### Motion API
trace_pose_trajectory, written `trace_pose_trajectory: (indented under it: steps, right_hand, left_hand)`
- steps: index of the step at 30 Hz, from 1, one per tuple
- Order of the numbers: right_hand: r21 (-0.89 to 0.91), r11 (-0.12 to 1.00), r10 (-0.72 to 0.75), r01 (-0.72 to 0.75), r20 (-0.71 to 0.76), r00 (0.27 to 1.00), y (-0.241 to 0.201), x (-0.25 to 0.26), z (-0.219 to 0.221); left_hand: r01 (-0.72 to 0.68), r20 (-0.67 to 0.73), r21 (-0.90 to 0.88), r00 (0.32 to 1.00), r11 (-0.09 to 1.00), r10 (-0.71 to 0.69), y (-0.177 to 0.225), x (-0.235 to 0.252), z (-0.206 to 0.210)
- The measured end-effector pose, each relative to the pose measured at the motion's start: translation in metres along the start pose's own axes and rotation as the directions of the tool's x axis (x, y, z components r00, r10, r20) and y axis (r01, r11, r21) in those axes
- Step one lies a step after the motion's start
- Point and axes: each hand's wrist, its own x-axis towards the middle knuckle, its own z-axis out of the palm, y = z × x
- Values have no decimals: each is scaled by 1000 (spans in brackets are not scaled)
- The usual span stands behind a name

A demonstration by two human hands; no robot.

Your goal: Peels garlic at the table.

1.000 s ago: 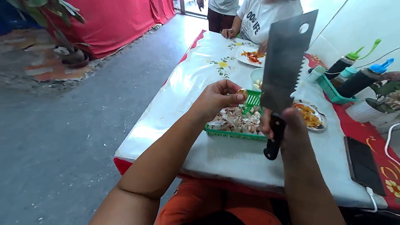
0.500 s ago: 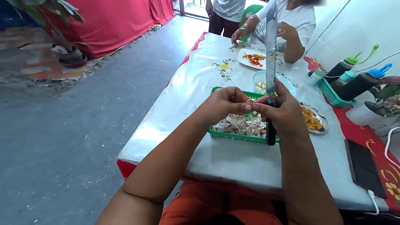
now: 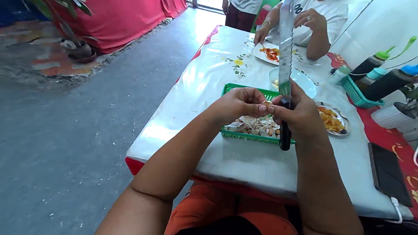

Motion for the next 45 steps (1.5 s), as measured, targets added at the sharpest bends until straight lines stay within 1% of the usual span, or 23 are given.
trace_pose_trajectory:
  steps: [4,12,15,18,22,30,32,34,35,37,39,41,42,43,45]
  right_hand:
    - [40,999,30,-31,21,999,2,1,0]
    - [128,992,8,-19,81,997,7,0,0]
    - [161,986,27,-44,109,994,7,1,-1]
    - [190,980,38,-63,131,991,8,2,-2]
    - [173,981,60,-82,127,990,8,3,-2]
    - [143,981,110,-128,129,986,8,0,-2]
    - [81,988,124,-135,120,985,7,1,-8]
    - [-72,984,169,-163,93,981,0,1,-19]
    - [-169,968,203,-188,76,976,-6,1,-25]
    - [-387,892,275,-235,52,960,-17,-1,-37]
    - [-602,770,330,-211,92,939,-20,-5,-50]
    - [-787,597,418,-157,138,898,-20,-9,-59]
    - [-847,512,473,-142,140,870,-20,-10,-59]
    - [-893,430,528,-131,131,839,-19,-12,-57]
    - [-948,301,610,-107,106,785,-22,-14,-48]
  left_hand:
    - [5,27,-2,1000,1000,-5,-2,1,-2]
    - [37,58,-30,998,999,-35,-4,2,-4]
    - [50,88,-36,995,998,-46,-5,3,-6]
    - [59,88,-40,995,997,-55,-6,4,-7]
    - [86,58,-26,995,996,-85,-4,3,-5]
    - [79,23,1,997,997,-79,-5,4,-4]
    - [51,-8,58,999,997,-50,-4,5,-3]
    - [30,-74,112,997,993,-21,-1,4,-2]
    - [14,-120,127,993,992,2,1,4,-2]
    - [-51,-232,114,970,992,76,1,4,-2]
    - [-139,-366,86,917,987,161,0,5,0]
    - [-222,-481,77,846,972,231,0,8,0]
    - [-243,-509,77,824,967,247,0,8,-1]
    - [-251,-518,78,817,965,254,0,8,-1]
    - [-244,-499,76,830,967,249,-2,8,1]
